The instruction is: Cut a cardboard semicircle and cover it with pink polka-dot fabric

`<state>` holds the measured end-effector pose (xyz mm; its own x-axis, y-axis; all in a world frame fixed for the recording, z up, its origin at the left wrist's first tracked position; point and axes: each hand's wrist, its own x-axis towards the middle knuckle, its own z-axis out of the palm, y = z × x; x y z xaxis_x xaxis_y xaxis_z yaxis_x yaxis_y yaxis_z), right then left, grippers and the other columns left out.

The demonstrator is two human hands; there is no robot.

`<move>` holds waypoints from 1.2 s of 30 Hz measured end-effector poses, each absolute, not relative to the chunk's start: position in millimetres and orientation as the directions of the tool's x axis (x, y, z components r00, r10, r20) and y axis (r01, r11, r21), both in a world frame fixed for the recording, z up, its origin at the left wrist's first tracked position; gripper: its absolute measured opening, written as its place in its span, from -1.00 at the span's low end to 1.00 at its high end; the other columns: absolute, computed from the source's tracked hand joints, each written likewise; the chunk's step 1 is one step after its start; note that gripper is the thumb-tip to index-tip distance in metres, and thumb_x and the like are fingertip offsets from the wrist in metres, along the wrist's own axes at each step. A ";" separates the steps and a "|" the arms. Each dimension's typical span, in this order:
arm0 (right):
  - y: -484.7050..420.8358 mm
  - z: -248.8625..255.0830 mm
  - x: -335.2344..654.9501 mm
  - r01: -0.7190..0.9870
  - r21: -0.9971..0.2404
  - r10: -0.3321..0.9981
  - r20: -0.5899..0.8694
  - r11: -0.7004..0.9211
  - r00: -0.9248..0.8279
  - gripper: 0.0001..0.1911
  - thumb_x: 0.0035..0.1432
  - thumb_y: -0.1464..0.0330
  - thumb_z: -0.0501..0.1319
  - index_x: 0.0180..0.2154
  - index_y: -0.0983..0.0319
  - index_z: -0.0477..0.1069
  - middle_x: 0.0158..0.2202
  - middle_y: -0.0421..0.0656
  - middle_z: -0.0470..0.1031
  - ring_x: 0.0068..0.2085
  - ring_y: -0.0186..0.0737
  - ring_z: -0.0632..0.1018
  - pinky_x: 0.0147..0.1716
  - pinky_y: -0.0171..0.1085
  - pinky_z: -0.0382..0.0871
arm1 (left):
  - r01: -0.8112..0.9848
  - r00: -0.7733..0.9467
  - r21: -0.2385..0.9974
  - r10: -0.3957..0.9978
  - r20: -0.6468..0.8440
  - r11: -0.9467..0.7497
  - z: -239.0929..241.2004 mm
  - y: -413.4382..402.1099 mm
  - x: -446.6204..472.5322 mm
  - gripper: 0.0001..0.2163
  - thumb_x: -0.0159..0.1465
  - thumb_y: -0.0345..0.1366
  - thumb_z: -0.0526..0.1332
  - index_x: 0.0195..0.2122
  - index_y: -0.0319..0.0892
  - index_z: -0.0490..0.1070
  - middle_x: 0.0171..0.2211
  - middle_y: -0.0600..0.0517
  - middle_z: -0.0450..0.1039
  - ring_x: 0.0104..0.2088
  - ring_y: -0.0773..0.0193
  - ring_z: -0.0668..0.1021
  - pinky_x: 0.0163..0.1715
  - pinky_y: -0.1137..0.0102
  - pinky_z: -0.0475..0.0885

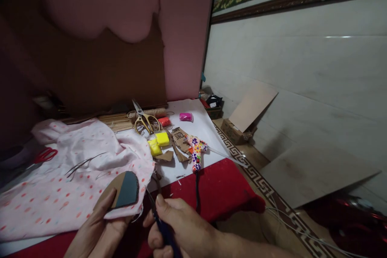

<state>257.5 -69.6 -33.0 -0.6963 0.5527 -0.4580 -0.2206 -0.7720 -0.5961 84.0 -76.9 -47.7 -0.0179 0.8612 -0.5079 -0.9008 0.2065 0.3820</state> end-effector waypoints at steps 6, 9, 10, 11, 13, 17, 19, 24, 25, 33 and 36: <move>-66.2 -28.8 258.1 -0.180 -0.568 0.519 -0.517 -0.803 -0.681 -0.64 0.27 0.07 -0.07 -0.30 0.22 0.23 -0.60 -0.34 0.22 -0.72 -0.59 0.17 -0.76 -0.53 -0.10 | -0.939 -0.119 0.338 0.855 -0.505 0.069 -59.2 -77.0 86.6 -0.54 0.27 -0.42 0.04 0.21 -0.09 0.13 -0.15 -0.10 0.57 -0.14 0.09 0.57 -0.12 0.23 0.48; -64.1 -24.4 256.1 -0.140 -0.588 0.519 -0.546 -0.797 -0.658 -0.67 0.27 0.07 -0.07 -0.31 0.18 0.19 -0.58 -0.35 0.21 -0.71 -0.60 0.15 -0.75 -0.54 -0.09 | -0.940 -0.135 0.337 0.845 -0.517 0.057 -60.6 -78.4 87.2 -0.54 0.27 -0.42 0.06 0.21 -0.12 0.13 -0.13 -0.15 0.55 -0.20 0.10 0.60 -0.17 0.20 0.50; -63.4 -23.2 255.2 -0.121 -0.598 0.518 -0.556 -0.793 -0.650 -0.67 0.27 0.07 -0.07 -0.31 0.18 0.19 -0.57 -0.35 0.21 -0.71 -0.60 0.14 -0.75 -0.55 -0.09 | -0.938 -0.139 0.343 0.843 -0.519 0.057 -59.9 -79.0 87.5 -0.55 0.27 -0.43 0.06 0.20 -0.13 0.14 -0.12 -0.17 0.54 -0.21 0.10 0.60 -0.19 0.21 0.51; -62.9 -22.3 254.3 -0.103 -0.607 0.520 -0.566 -0.788 -0.639 -0.68 0.26 0.06 -0.06 -0.32 0.18 0.18 -0.56 -0.35 0.20 -0.71 -0.60 0.14 -0.76 -0.55 -0.09 | -0.935 -0.146 0.352 0.843 -0.517 0.054 -58.7 -79.6 87.9 -0.55 0.27 -0.44 0.06 0.20 -0.14 0.15 -0.11 -0.18 0.54 -0.21 0.10 0.60 -0.22 0.22 0.53; -62.2 -21.5 252.4 -0.086 -0.621 0.529 -0.578 -0.779 -0.621 -0.68 0.25 0.06 -0.04 -0.33 0.18 0.16 -0.55 -0.35 0.20 -0.70 -0.60 0.13 -0.76 -0.56 -0.10 | -0.927 -0.151 0.370 0.851 -0.503 0.054 -56.2 -80.7 89.1 -0.56 0.27 -0.46 0.04 0.18 -0.14 0.17 -0.09 -0.19 0.52 -0.22 0.10 0.60 -0.25 0.24 0.54; -61.5 -24.9 250.1 -0.096 -0.647 0.556 -0.559 -0.756 -0.615 -0.67 0.24 0.06 -0.02 -0.34 0.19 0.13 -0.54 -0.34 0.19 -0.69 -0.61 0.08 -0.75 -0.56 -0.18 | -0.911 -0.193 0.413 0.865 -0.462 0.017 -53.0 -80.4 91.1 -0.59 0.26 -0.50 0.02 0.15 -0.25 0.23 -0.14 -0.25 0.54 -0.24 0.07 0.61 -0.28 0.21 0.55; -61.0 -27.5 249.8 -0.107 -0.663 0.574 -0.543 -0.741 -0.614 -0.66 0.23 0.05 -0.01 -0.35 0.20 0.12 -0.54 -0.35 0.17 -0.68 -0.62 0.04 -0.75 -0.56 -0.22 | -0.908 -0.222 0.419 0.862 -0.455 -0.013 -52.4 -79.1 91.4 -0.60 0.25 -0.53 0.02 0.13 -0.28 0.26 -0.21 -0.24 0.57 -0.27 0.09 0.62 -0.27 0.22 0.55; -60.4 -30.3 249.5 -0.072 -0.718 0.629 -0.551 -0.692 -0.549 -0.62 0.20 0.02 0.01 -0.35 0.21 0.11 -0.55 -0.37 0.09 -0.67 -0.61 -0.04 -0.73 -0.54 -0.31 | -0.920 -0.206 0.391 0.861 -0.465 -0.009 -54.3 -77.4 91.2 -0.62 0.26 -0.54 0.02 0.10 -0.27 0.30 -0.25 -0.20 0.59 -0.30 0.14 0.62 -0.24 0.25 0.54; -60.6 -30.4 249.3 -0.061 -0.729 0.637 -0.552 -0.682 -0.537 -0.62 0.19 0.02 0.02 -0.35 0.21 0.12 -0.55 -0.38 0.08 -0.66 -0.61 -0.05 -0.73 -0.53 -0.32 | -0.919 -0.210 0.393 0.858 -0.469 -0.010 -55.0 -77.7 91.2 -0.62 0.26 -0.53 0.02 0.10 -0.27 0.29 -0.25 -0.20 0.59 -0.29 0.13 0.62 -0.24 0.25 0.54; -62.9 -32.2 250.0 -0.064 -0.720 0.635 -0.562 -0.691 -0.530 -0.61 0.16 0.00 0.06 -0.36 0.21 0.16 -0.58 -0.38 0.10 -0.68 -0.60 -0.03 -0.73 -0.52 -0.31 | -0.916 -0.214 0.402 0.846 -0.488 0.000 -51.9 -78.5 91.7 -0.59 0.26 -0.53 0.03 0.15 -0.22 0.23 -0.19 -0.19 0.57 -0.29 0.13 0.62 -0.27 0.23 0.55; -62.7 -31.7 250.1 -0.104 -0.694 0.627 -0.564 -0.712 -0.537 -0.62 0.16 0.02 0.06 -0.37 0.20 0.12 -0.56 -0.37 0.14 -0.67 -0.61 0.02 -0.73 -0.54 -0.28 | -0.915 -0.211 0.404 0.849 -0.484 0.003 -53.1 -78.6 91.8 -0.60 0.26 -0.55 0.02 0.13 -0.24 0.26 -0.21 -0.19 0.58 -0.30 0.14 0.62 -0.23 0.23 0.54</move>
